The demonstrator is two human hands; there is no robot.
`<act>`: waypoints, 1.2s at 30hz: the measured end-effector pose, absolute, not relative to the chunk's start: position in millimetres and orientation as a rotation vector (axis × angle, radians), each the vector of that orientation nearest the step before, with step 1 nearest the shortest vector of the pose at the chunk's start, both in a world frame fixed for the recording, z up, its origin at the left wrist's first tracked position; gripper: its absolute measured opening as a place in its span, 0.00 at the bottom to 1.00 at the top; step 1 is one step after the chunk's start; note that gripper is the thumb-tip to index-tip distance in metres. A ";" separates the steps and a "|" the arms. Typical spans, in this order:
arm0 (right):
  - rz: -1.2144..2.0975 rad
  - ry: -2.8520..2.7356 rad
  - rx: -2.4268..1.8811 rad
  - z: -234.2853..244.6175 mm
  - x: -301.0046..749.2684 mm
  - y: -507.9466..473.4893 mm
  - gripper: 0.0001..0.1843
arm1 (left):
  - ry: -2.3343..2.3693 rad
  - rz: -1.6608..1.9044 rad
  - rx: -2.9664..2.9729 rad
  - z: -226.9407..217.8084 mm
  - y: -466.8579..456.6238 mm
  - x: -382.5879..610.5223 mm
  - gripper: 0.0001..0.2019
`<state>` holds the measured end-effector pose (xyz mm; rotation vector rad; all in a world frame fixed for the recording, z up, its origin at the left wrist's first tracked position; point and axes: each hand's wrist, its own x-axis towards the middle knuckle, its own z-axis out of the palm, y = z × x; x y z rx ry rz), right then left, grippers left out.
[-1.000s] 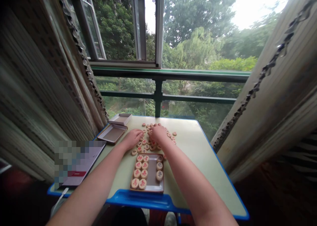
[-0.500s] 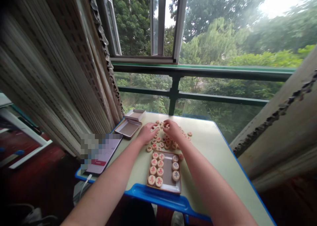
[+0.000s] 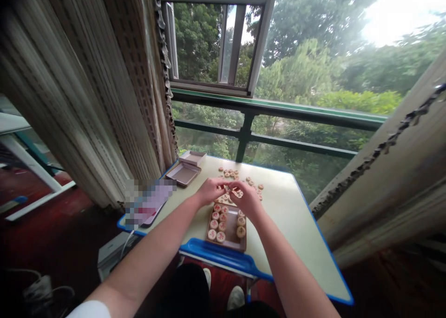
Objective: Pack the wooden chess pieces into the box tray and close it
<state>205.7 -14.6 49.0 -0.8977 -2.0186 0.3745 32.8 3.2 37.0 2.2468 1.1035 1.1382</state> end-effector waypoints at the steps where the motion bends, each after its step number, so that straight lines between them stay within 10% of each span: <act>1: 0.345 -2.021 -0.905 50.7 206.4 -21.7 0.07 | 1.100 1.120 2.278 39.1 -1.4 32.3 0.16; 21: 1.116 -1.322 -0.955 7.1 241.7 -148.7 0.16 | 1.007 1.729 2.102 -3.2 -149.0 92.7 0.09; 36: 1.068 -1.519 -1.155 -3.4 251.4 -144.7 0.20 | 1.350 1.718 2.049 -30.0 -161.6 107.3 0.09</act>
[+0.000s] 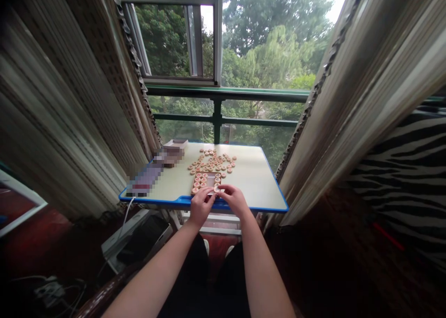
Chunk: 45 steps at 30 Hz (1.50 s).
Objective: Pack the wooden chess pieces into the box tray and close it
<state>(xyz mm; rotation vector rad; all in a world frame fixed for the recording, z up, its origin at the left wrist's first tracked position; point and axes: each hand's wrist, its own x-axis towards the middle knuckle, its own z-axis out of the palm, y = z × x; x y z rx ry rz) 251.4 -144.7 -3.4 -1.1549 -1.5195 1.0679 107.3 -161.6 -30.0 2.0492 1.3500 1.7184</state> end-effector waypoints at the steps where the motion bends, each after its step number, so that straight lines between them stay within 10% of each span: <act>1: 1.059 -1.532 -1.161 -3.3 251.5 -144.2 0.20 | 1.357 1.703 2.052 -29.6 -160.9 106.5 0.09; 45: 0.454 -1.788 -1.379 -7.0 237.4 -146.0 0.11 | 1.610 1.357 2.069 -16.3 -157.8 106.7 0.09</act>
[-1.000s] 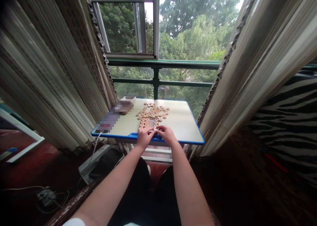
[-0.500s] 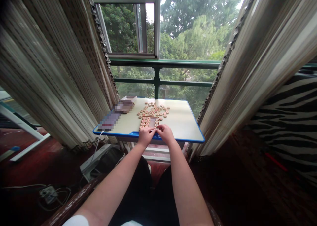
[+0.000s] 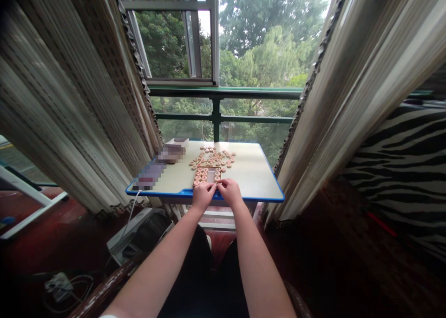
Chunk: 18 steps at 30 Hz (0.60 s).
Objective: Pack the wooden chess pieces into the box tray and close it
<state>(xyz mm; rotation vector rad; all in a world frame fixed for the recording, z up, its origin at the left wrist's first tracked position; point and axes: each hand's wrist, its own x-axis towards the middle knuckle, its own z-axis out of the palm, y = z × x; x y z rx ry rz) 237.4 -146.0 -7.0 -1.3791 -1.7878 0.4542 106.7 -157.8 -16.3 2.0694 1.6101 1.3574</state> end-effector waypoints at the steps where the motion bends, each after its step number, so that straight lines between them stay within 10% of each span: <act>1: 0.452 -1.787 -1.379 -7.2 237.5 -146.0 0.11 | 1.604 1.358 2.072 -16.4 -157.5 106.5 0.09; 18: 0.420 -1.824 -1.340 -8.6 238.3 -147.9 0.09 | 1.663 1.223 2.013 -10.6 -157.5 107.5 0.10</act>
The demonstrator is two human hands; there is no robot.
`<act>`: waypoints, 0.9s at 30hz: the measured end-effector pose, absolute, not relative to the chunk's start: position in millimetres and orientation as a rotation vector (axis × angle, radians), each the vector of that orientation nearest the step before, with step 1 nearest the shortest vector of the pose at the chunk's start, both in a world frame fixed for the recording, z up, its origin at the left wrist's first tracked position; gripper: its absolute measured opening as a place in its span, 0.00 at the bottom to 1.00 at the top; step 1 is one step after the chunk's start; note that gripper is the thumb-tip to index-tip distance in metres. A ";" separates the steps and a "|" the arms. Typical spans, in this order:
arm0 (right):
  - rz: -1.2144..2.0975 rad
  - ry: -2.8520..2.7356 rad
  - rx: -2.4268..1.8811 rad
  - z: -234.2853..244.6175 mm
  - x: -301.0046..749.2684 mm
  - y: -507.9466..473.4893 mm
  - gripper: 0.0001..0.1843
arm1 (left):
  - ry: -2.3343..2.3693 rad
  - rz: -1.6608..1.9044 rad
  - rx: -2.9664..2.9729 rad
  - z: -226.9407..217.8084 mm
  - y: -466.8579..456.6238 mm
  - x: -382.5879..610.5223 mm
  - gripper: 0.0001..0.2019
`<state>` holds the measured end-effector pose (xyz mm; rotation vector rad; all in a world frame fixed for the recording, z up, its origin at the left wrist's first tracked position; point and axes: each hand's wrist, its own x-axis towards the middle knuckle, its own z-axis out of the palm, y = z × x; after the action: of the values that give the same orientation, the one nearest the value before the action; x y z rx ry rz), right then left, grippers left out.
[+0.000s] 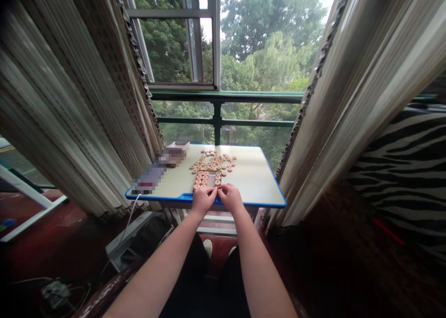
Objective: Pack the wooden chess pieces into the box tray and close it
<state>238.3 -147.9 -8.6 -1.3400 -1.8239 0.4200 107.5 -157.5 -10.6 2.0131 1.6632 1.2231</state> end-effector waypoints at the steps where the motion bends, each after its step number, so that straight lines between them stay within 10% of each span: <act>1: 0.419 -1.820 -1.339 -9.0 238.1 -148.1 0.09 | 1.671 1.223 2.003 -10.6 -157.6 108.0 0.10; 27: 0.586 -1.801 -1.274 1.6 244.2 -156.1 0.09 | 1.358 1.565 2.000 -21.4 -163.5 101.5 0.12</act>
<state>244.2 -156.1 1.6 -1.2744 -1.8014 0.5862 101.5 -163.5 -21.4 2.0002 1.3575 1.5647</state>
